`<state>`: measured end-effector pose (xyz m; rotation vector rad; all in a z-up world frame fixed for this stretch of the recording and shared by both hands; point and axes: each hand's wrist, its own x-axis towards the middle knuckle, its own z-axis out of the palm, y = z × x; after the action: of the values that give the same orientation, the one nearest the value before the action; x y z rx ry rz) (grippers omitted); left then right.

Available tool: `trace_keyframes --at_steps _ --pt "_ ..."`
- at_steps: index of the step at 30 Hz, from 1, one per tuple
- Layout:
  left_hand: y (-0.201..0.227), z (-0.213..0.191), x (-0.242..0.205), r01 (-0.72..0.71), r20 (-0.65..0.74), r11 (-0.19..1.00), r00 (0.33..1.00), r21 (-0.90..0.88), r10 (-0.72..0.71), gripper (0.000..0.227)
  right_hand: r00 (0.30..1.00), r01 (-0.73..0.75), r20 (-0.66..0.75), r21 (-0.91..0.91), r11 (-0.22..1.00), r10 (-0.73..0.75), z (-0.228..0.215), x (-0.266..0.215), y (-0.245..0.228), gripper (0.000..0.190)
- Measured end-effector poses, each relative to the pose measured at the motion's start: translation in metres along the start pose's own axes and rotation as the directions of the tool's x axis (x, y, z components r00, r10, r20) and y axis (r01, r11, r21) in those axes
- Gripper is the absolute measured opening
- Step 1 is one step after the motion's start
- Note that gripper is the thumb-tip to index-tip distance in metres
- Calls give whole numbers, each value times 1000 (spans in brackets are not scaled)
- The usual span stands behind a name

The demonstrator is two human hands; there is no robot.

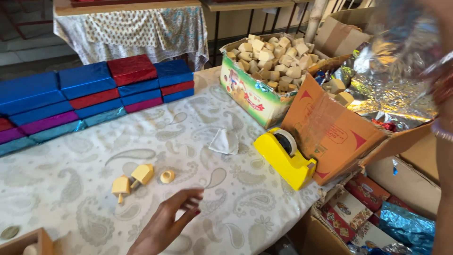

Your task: Packing wooden dreidels and small boxes into foil and cardboard packaging.

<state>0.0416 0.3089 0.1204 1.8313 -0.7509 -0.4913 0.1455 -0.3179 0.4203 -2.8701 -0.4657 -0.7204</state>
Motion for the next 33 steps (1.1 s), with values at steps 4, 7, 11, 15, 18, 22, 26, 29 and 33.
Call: trace_keyframes --at_steps 4,7,11,15,18,22,26,29,33 --pt "44 -8 -4 -224 -177 973 957 50 229 74 978 134 136 166 977 -157 34 22 -240 14" --pt "35 -19 1 -324 -340 946 887 23 312 122 852 228 233 641 733 -469 109 20 -370 16" --pt "11 -45 -8 -545 -432 820 790 -173 434 144 748 55 294 866 498 -595 149 10 -443 18" --pt "-44 -57 -19 -511 -380 730 852 -455 360 145 783 -212 339 934 289 -521 186 18 -447 23" --pt "-71 -59 -17 -485 -328 631 874 -605 357 128 849 -231 256 967 110 -463 215 26 -435 23" --pt "-68 -59 -16 -323 -179 476 929 -818 323 89 894 -197 202 979 54 -400 254 34 -419 23" --pt "-34 -52 -18 -346 -241 331 916 -878 321 100 916 -125 186 974 187 -356 307 27 -397 28" --pt "-29 -48 -6 -388 -298 494 920 -778 253 101 932 -169 217 969 180 -292 328 18 -402 33" --pt "-52 -37 13 -210 -240 607 970 -767 32 90 943 -226 274 943 245 -187 377 13 -409 36"
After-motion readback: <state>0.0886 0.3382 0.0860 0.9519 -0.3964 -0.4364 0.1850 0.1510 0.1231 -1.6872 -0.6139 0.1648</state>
